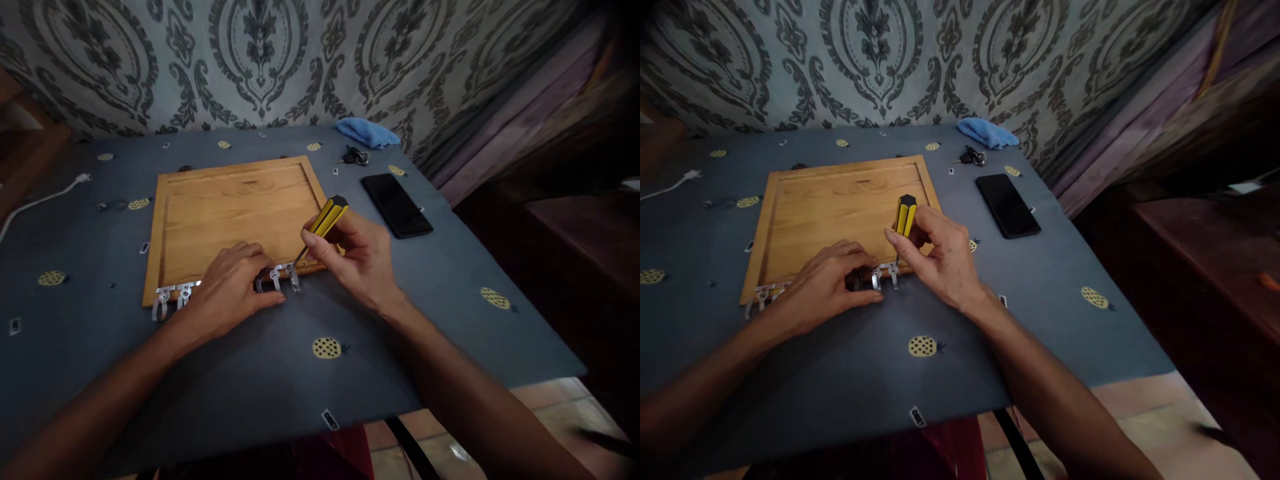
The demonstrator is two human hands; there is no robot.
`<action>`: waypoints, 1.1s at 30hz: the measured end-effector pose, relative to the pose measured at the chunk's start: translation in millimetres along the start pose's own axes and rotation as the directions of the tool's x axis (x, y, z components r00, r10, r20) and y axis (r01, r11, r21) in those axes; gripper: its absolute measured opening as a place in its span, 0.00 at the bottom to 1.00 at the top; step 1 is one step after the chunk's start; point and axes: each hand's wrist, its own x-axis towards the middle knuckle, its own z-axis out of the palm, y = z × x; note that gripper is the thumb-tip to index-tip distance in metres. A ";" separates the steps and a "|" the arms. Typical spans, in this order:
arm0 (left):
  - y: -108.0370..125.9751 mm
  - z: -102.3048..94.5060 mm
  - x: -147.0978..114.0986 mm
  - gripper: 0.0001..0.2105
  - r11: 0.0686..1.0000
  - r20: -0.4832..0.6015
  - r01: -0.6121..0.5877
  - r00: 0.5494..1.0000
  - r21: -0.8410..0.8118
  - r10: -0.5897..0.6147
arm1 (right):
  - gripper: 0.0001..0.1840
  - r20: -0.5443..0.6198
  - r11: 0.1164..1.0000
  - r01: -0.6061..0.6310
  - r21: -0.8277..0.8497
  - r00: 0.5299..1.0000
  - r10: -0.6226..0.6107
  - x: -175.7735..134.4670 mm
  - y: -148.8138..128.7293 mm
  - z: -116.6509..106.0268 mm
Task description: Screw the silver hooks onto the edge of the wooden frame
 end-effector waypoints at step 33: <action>-6.4 3.2 4.8 0.15 0.990 -0.023 0.011 1.000 -0.140 -0.015 | 0.10 -0.012 0.968 -0.091 0.233 0.995 0.096 -10.3 -4.9 19.2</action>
